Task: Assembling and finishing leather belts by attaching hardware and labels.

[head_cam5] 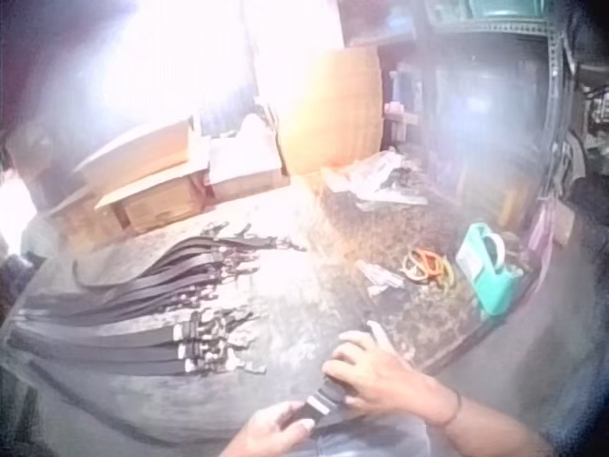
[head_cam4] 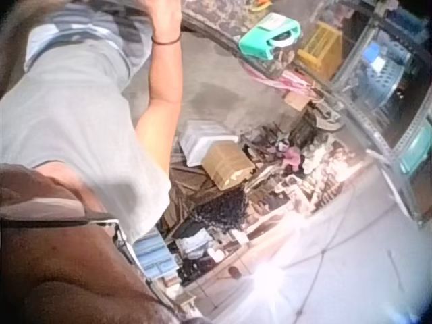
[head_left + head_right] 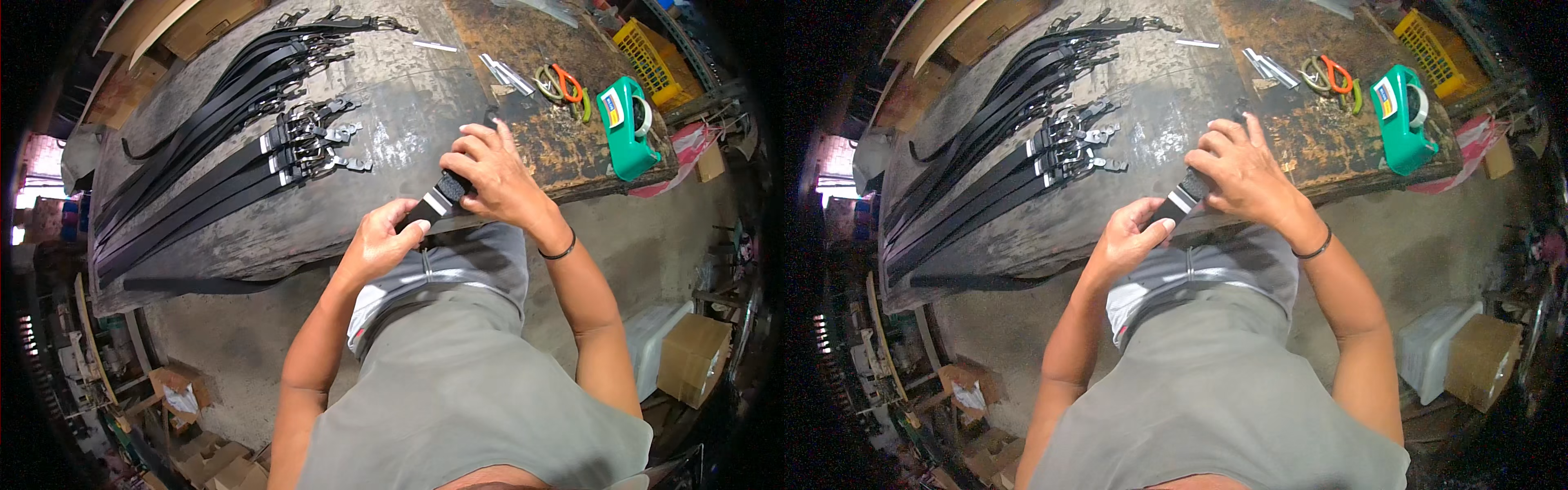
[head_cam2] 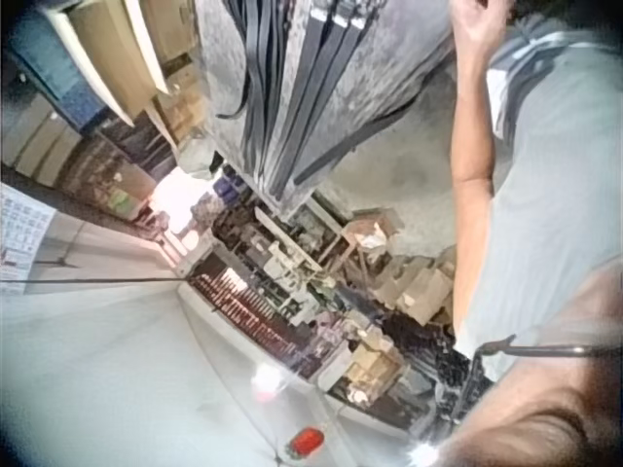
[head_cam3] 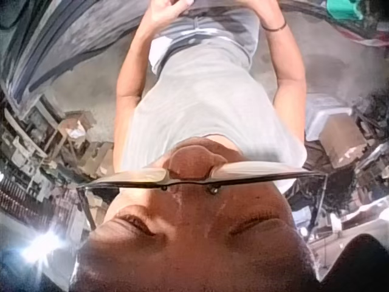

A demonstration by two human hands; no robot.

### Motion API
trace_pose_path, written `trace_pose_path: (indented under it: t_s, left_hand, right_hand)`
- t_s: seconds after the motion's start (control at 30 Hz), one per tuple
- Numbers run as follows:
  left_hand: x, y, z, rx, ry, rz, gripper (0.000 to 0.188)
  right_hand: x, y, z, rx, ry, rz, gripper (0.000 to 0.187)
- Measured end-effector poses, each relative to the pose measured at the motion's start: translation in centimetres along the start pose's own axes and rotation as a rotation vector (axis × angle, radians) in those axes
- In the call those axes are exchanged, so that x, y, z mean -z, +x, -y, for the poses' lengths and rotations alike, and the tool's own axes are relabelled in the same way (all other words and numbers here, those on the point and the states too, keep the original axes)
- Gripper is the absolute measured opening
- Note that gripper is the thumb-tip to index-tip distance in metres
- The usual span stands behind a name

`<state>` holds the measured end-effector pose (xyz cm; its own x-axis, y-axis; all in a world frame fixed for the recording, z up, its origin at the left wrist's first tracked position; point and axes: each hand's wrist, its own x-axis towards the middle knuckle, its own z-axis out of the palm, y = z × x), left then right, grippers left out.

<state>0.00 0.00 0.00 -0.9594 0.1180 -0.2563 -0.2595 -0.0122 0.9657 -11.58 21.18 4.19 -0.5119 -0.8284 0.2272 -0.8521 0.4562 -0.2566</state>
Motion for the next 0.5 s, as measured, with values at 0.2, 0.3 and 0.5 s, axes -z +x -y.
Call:
trace_pose_path:
  t_s: [0.2,0.3,0.5]
  left_hand:
    - [-0.6,0.0,-2.5,-0.134,0.534,-0.14,0.049]
    - [-1.2,0.2,-3.3,-0.33,0.658,-0.196,0.052]
    - [-0.3,-5.0,-9.8,-0.759,0.392,-0.342,0.017]
  right_hand:
    - [1.3,-1.8,-0.7,-0.124,-0.151,-0.114,0.067]
    - [2.0,-2.5,-0.9,-0.114,-0.157,-0.12,0.066]
    - [0.1,-3.3,-2.7,-0.086,-0.046,-0.108,0.058]
